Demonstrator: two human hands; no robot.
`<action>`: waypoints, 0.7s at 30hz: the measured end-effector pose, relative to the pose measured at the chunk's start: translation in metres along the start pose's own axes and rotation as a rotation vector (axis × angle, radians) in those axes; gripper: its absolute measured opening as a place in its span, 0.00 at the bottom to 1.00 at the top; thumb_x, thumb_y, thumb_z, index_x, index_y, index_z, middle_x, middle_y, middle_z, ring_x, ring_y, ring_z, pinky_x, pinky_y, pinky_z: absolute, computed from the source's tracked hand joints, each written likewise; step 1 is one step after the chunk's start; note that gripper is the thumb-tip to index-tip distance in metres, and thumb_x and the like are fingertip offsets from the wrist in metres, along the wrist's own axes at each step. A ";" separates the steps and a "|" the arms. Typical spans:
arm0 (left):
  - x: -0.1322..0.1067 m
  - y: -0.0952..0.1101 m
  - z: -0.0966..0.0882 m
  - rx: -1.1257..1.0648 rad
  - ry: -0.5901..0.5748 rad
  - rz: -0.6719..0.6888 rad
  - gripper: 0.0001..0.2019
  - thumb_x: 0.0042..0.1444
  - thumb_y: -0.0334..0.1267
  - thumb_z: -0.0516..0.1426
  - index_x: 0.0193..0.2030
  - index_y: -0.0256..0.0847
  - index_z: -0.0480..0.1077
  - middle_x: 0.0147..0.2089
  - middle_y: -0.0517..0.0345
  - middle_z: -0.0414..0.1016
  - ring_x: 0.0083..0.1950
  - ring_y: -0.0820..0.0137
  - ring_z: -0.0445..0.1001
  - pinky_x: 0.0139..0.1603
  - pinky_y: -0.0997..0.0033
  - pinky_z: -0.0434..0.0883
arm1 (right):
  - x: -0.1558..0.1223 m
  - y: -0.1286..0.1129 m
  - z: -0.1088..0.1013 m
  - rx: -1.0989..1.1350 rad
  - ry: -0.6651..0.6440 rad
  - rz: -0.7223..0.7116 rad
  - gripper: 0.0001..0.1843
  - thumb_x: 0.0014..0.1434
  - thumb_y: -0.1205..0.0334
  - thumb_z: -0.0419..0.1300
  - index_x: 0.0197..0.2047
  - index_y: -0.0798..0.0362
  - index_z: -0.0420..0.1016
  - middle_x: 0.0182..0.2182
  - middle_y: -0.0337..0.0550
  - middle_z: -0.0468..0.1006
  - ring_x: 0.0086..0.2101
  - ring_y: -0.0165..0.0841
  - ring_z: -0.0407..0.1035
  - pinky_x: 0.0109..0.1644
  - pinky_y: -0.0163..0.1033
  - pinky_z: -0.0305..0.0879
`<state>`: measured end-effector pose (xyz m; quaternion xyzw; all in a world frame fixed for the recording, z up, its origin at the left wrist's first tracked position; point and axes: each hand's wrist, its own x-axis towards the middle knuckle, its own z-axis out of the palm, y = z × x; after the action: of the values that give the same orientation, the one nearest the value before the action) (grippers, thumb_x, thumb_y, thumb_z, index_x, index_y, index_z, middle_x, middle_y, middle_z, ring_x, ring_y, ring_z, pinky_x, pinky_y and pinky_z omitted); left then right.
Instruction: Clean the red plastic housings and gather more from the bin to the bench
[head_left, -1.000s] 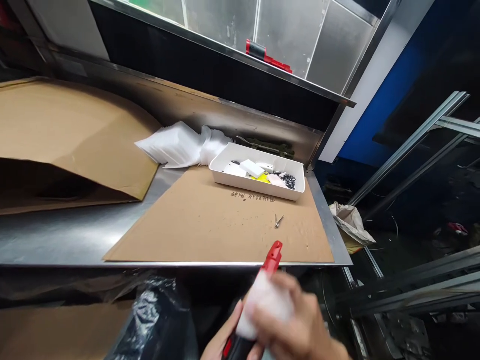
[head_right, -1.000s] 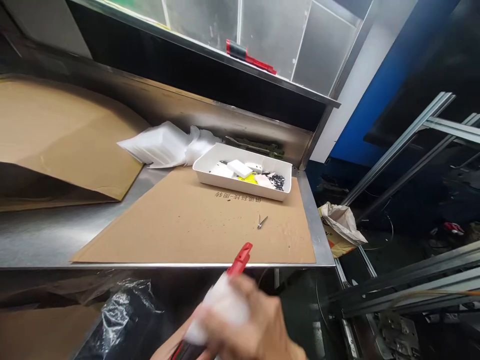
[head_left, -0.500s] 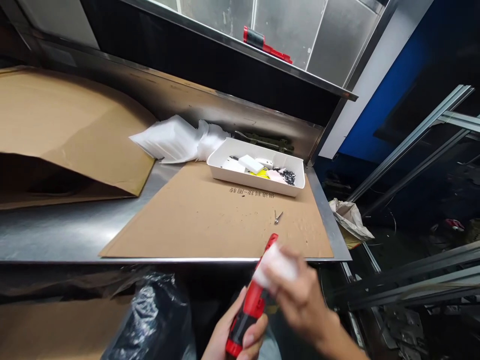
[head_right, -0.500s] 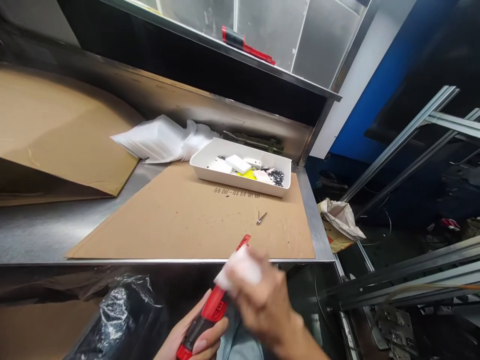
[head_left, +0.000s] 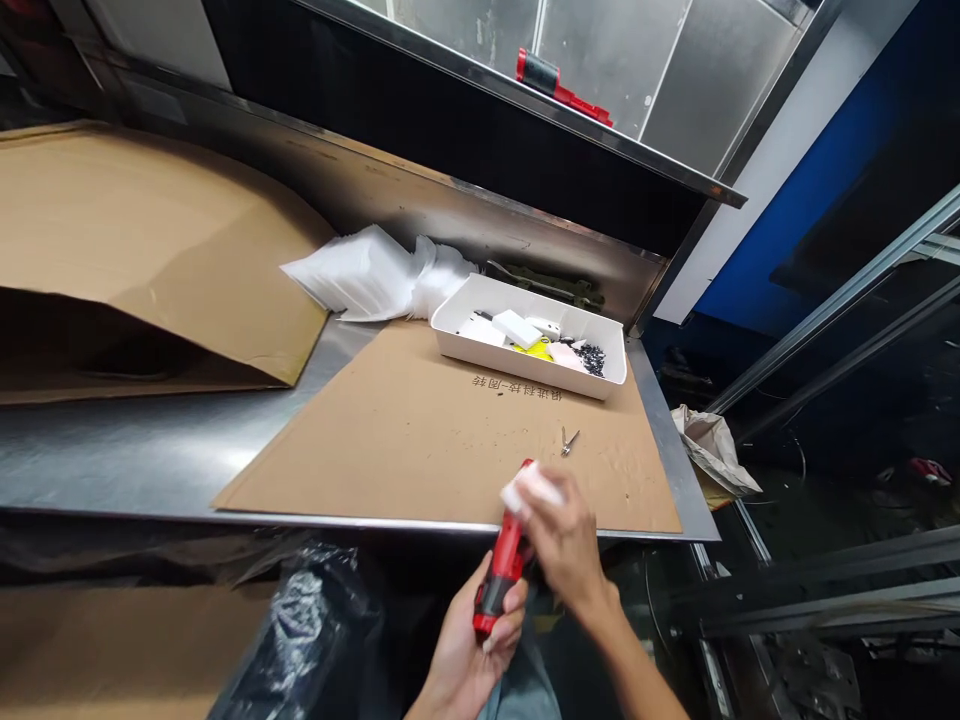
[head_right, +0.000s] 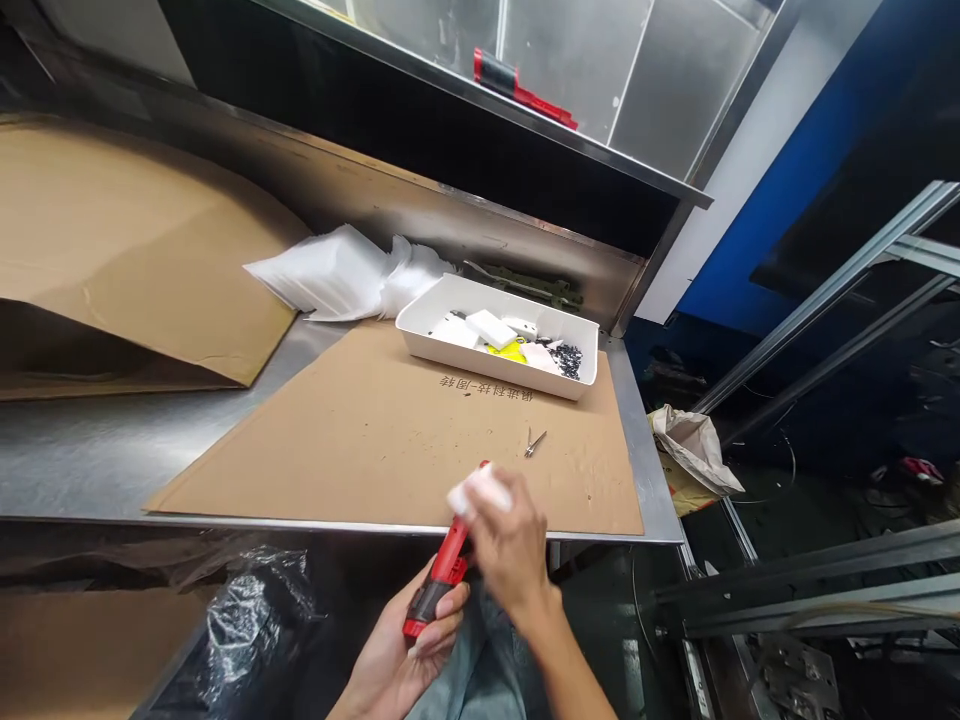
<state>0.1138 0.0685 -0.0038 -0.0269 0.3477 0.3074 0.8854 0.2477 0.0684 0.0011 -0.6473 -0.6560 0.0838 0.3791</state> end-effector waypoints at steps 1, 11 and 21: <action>0.000 0.001 -0.002 0.005 0.027 0.002 0.26 0.72 0.36 0.38 0.27 0.31 0.67 0.18 0.58 0.63 0.11 0.84 0.51 0.12 0.87 0.49 | -0.003 0.001 0.000 0.021 -0.040 -0.067 0.18 0.68 0.53 0.51 0.53 0.44 0.78 0.54 0.50 0.73 0.49 0.36 0.74 0.51 0.39 0.72; 0.004 0.022 -0.010 0.084 0.054 -0.054 0.33 0.71 0.45 0.37 0.23 0.29 0.69 0.17 0.50 0.66 0.09 0.84 0.49 0.09 0.87 0.45 | 0.008 0.018 0.002 -0.013 -0.060 -0.284 0.18 0.69 0.56 0.51 0.56 0.44 0.76 0.57 0.54 0.71 0.54 0.39 0.71 0.52 0.43 0.73; 0.008 0.027 -0.001 0.135 0.114 -0.042 0.30 0.71 0.37 0.38 0.20 0.33 0.65 0.14 0.56 0.61 0.10 0.83 0.51 0.10 0.88 0.47 | 0.008 0.012 0.001 -0.198 -0.086 -0.413 0.21 0.70 0.54 0.47 0.58 0.43 0.74 0.57 0.55 0.72 0.53 0.39 0.73 0.49 0.40 0.76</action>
<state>0.1021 0.0945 -0.0048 0.0079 0.4169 0.2626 0.8702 0.2573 0.0778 -0.0036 -0.5294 -0.7950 -0.0329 0.2945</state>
